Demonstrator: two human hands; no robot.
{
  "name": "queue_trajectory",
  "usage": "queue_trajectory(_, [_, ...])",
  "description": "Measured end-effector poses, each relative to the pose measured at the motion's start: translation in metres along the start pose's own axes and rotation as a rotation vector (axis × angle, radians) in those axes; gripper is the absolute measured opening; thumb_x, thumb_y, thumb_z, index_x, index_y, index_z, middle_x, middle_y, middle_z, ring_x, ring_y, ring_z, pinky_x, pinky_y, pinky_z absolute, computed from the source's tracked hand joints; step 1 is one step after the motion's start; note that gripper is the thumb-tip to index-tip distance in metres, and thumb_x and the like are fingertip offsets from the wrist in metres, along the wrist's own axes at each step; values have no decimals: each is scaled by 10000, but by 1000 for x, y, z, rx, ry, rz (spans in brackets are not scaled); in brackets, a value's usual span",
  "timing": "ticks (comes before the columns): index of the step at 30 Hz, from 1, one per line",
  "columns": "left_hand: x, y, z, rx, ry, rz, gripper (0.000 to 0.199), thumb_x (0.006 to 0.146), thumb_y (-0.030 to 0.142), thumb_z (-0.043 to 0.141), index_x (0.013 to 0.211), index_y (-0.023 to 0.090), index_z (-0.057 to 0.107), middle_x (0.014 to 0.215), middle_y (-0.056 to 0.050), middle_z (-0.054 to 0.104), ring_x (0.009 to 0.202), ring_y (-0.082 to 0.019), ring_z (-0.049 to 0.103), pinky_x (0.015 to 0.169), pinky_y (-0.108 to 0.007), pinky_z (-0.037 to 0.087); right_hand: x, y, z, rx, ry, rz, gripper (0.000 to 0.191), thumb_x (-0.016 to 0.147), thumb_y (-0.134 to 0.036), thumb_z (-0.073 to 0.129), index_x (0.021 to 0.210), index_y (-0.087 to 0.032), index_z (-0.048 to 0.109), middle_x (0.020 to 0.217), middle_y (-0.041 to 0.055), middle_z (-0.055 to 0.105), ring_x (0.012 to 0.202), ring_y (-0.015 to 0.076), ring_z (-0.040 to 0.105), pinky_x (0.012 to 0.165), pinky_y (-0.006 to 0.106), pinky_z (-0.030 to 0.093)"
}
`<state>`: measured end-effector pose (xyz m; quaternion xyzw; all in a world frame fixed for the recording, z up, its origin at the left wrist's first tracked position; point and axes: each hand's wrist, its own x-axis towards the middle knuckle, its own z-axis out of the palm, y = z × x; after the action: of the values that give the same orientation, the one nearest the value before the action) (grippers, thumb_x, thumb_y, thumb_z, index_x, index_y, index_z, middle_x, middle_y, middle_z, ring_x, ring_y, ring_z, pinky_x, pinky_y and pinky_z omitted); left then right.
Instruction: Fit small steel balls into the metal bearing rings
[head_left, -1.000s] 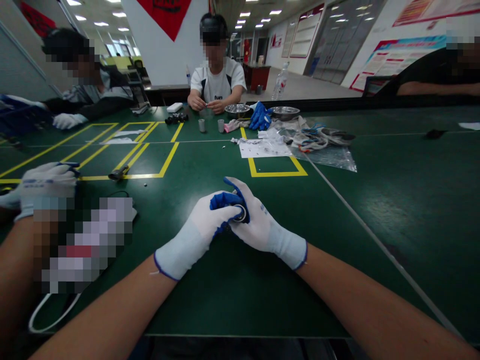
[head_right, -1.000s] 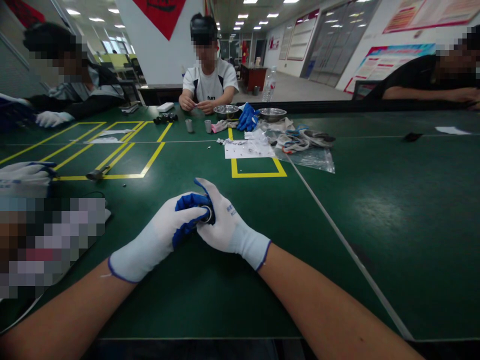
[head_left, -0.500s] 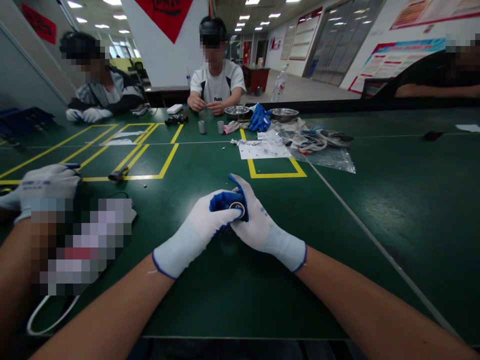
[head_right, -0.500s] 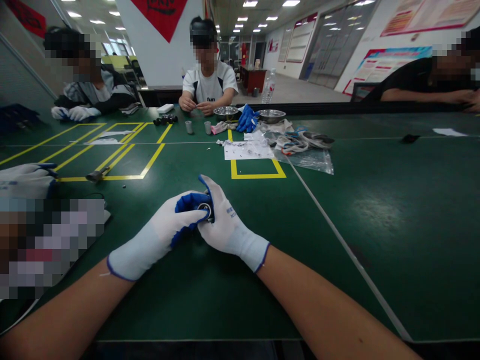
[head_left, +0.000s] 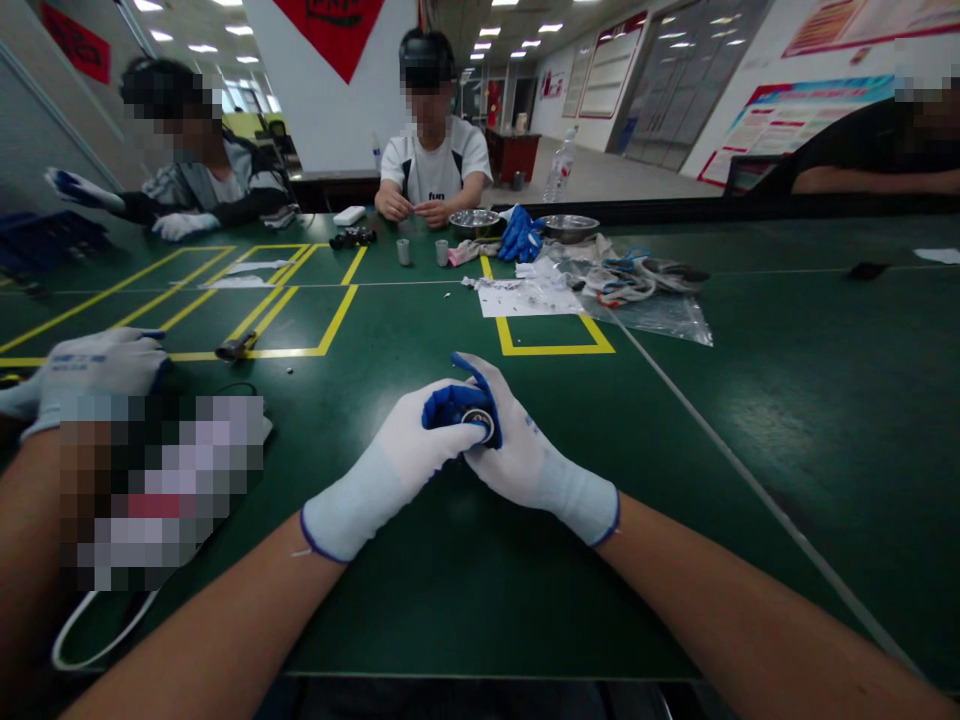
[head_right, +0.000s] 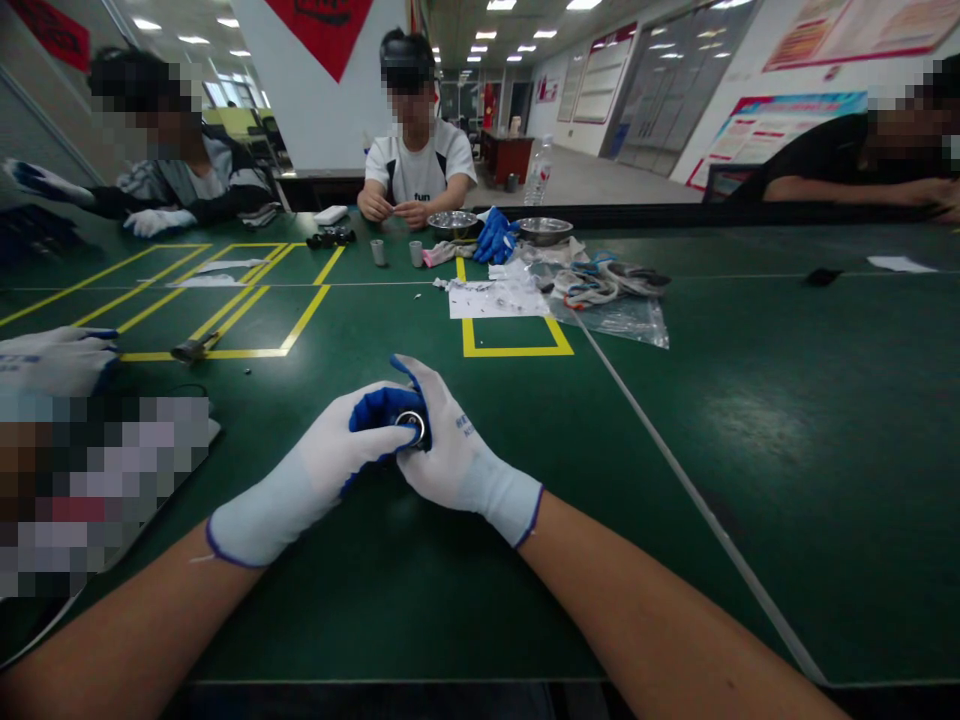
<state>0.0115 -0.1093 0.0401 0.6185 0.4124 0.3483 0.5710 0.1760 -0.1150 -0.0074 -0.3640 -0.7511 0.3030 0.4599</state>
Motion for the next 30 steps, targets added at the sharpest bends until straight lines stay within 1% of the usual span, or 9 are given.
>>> queue_trajectory(3, [1, -1, -2, -32, -8, -1, 369, 748, 262, 794, 1104, 175, 748, 1187, -98, 785, 1166, -303, 705, 1084, -456, 514, 0, -1, -1, 2, -1, -11, 776, 868, -144, 637, 1575, -214, 324, 1509, 200, 526, 1331, 343, 597, 1121, 628, 533])
queue_trajectory(6, [1, 0, -4, -17, -15, -15, 408, 749, 277, 792, 1142, 175, 752, 1182, -103, 787, 1128, -307, 718, 1081, -475, 516, 0, -1, -1, 9, -6, -10, 761, 877, -164, 635, 1572, -192, 326, 1507, 206, 528, 1338, 344, 597, 1127, 627, 532])
queue_trajectory(9, [1, 2, -5, 21, -23, -28, 423, 745, 285, 784, 1152, 171, 750, 1143, -100, 792, 1070, -304, 732, 1032, -472, 540, 1, -1, -1, 19, -16, -9, 758, 877, -176, 642, 1568, -187, 331, 1498, 204, 540, 1348, 346, 596, 1131, 628, 532])
queue_trajectory(12, [1, 4, -5, 76, -19, -66, 418, 738, 312, 789, 1132, 177, 748, 1032, -88, 794, 1027, -318, 740, 959, -478, 565, 1, -2, -1, 18, -23, -5, 772, 862, -161, 652, 1563, -195, 332, 1523, 204, 526, 1414, 360, 552, 1151, 641, 515])
queue_trajectory(14, [0, 4, -5, 115, -16, -79, 410, 742, 337, 801, 1121, 188, 748, 987, -76, 790, 1022, -323, 739, 947, -481, 566, 0, -2, -2, 13, -30, -3, 781, 851, -149, 654, 1561, -190, 331, 1530, 209, 518, 1429, 364, 542, 1157, 644, 512])
queue_trajectory(18, [-3, 6, -6, 183, -11, -64, 380, 761, 346, 810, 1106, 198, 751, 1038, -76, 793, 979, -305, 739, 912, -469, 571, 0, -2, -2, 4, -46, -23, 788, 843, -133, 645, 1563, -204, 332, 1466, 197, 565, 1349, 343, 607, 1141, 630, 530])
queue_trajectory(20, [-4, 7, -7, 190, -21, -66, 376, 777, 342, 801, 1119, 194, 751, 1037, -76, 794, 946, -295, 740, 889, -465, 576, 0, -2, -2, -12, -49, -42, 796, 837, -126, 645, 1564, -205, 331, 1453, 195, 573, 1339, 343, 612, 1144, 629, 525])
queue_trajectory(26, [-2, 8, -9, 175, -70, -33, 416, 780, 276, 793, 1180, 177, 741, 1162, -87, 794, 1033, -279, 740, 1008, -476, 554, -1, 2, -2, -51, -51, -84, 825, 818, -115, 647, 1577, -178, 331, 1463, 208, 561, 1350, 348, 601, 1176, 618, 495])
queue_trajectory(30, [-2, 8, -8, 183, -63, -55, 373, 786, 272, 777, 1144, 176, 734, 1107, -74, 799, 1021, -279, 745, 1012, -484, 560, -2, 5, -1, -57, -60, -85, 836, 810, -108, 642, 1584, -193, 337, 1469, 199, 561, 1366, 353, 594, 1192, 622, 479])
